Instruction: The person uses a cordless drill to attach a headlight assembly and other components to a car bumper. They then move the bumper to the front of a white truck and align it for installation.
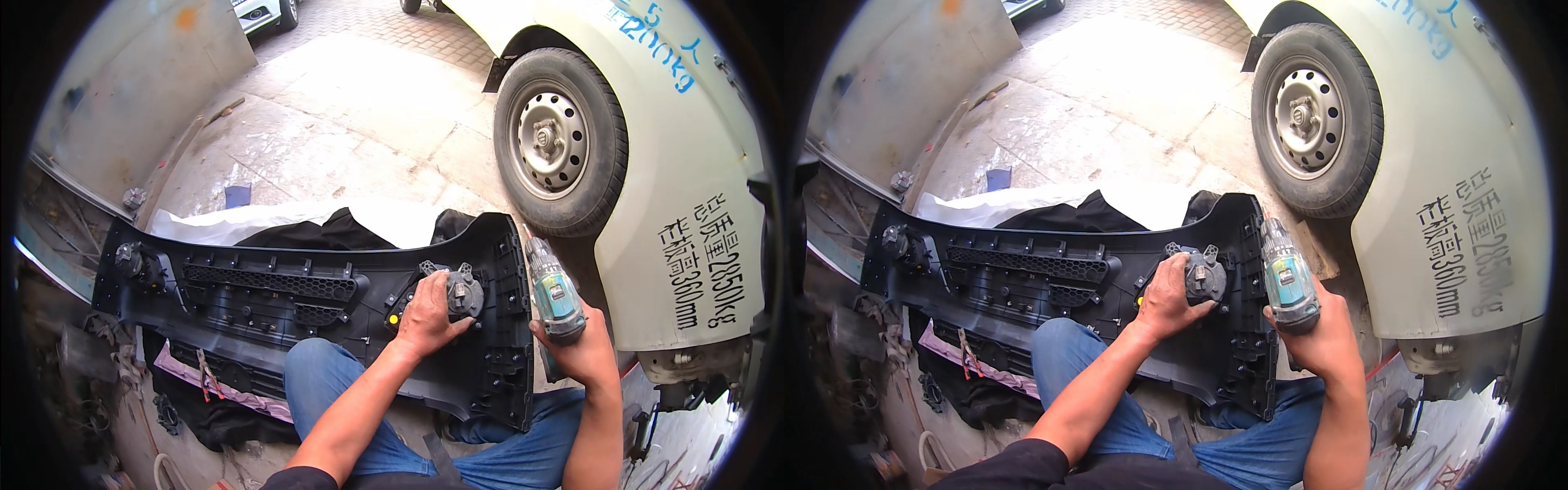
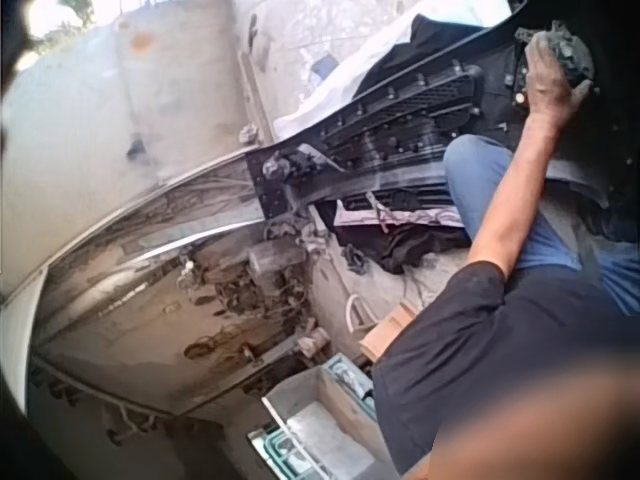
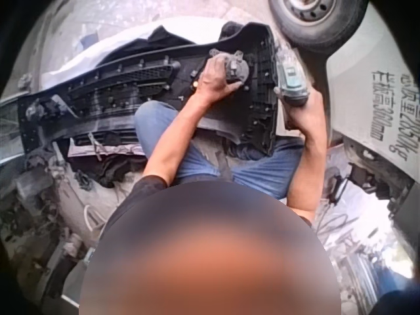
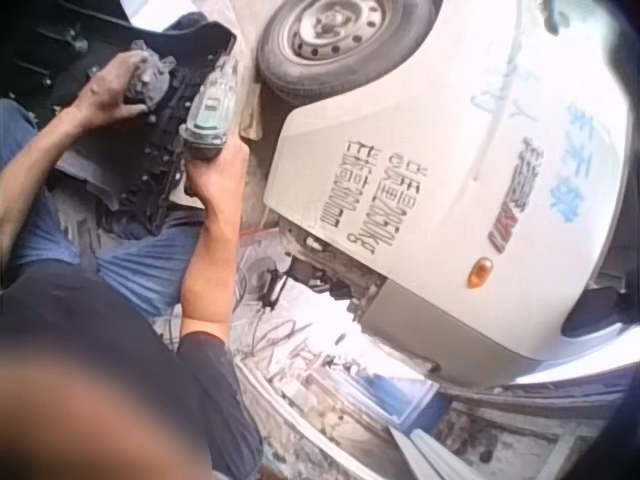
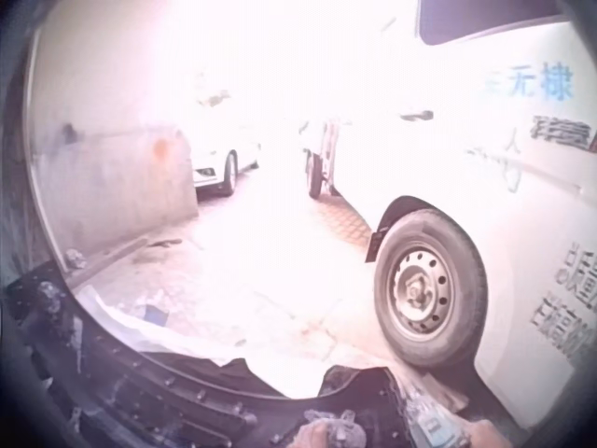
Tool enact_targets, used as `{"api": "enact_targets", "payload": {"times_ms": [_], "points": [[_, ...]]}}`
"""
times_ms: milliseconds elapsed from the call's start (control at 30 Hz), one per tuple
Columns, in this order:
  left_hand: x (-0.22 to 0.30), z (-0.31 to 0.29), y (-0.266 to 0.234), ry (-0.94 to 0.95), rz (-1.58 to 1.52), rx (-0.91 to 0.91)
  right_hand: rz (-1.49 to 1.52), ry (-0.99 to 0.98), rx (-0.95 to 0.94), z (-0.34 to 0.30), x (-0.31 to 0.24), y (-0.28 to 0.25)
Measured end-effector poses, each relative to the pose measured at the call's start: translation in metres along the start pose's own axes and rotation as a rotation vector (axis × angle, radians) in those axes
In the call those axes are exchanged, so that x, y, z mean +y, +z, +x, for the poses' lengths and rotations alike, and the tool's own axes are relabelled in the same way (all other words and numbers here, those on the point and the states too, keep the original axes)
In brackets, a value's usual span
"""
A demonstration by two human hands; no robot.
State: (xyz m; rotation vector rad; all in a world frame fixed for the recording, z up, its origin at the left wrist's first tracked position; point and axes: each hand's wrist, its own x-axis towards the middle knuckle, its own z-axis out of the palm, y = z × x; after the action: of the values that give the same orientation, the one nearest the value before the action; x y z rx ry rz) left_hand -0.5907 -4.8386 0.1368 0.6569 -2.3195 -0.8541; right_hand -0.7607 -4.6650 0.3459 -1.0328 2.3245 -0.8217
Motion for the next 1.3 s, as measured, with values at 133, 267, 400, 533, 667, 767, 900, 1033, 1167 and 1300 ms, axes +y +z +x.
{"api": "enact_targets", "payload": {"times_ms": [133, 267, 400, 533, 667, 767, 900, 1033, 1167, 1300], "points": [[-0.0002, 0.0044, -0.001, 0.001, 0.051, 0.006, -0.011, -0.002, -0.003, -0.0004, -0.0006, -0.0001], [-0.0036, 0.0056, -0.0061, -0.037, 0.049, -0.027, -0.023, 0.006, -0.012, -0.0005, -0.0025, 0.0007], [-0.0007, 0.0056, -0.0055, 0.002, 0.047, -0.029, -0.022, 0.021, -0.033, -0.0001, -0.0045, 0.0012], [0.0029, 0.0062, -0.0046, -0.048, 0.051, -0.049, -0.049, 0.021, -0.026, -0.0003, -0.0056, 0.0037], [0.0019, 0.0062, -0.005, -0.037, 0.041, -0.04, 0.004, 0.034, -0.006, -0.0014, -0.0062, 0.0067], [-0.0009, 0.007, -0.0054, -0.028, 0.064, -0.029, -0.007, 0.023, -0.026, -0.0012, -0.0065, 0.0055], [-0.0035, 0.0101, -0.0076, -0.045, 0.07, -0.032, -0.025, 0.021, -0.066, -0.0011, -0.0074, 0.003], [0.0005, 0.008, -0.0079, -0.038, 0.036, -0.061, -0.037, 0.013, -0.067, -0.0011, -0.0082, 0.0043], [0.0005, 0.0065, -0.0049, -0.041, 0.052, -0.062, -0.046, 0.019, -0.069, -0.0018, -0.0087, 0.0046], [-0.0058, 0.0076, -0.002, -0.039, 0.034, -0.057, -0.042, 0.024, -0.069, -0.0026, -0.0085, 0.005]]}}
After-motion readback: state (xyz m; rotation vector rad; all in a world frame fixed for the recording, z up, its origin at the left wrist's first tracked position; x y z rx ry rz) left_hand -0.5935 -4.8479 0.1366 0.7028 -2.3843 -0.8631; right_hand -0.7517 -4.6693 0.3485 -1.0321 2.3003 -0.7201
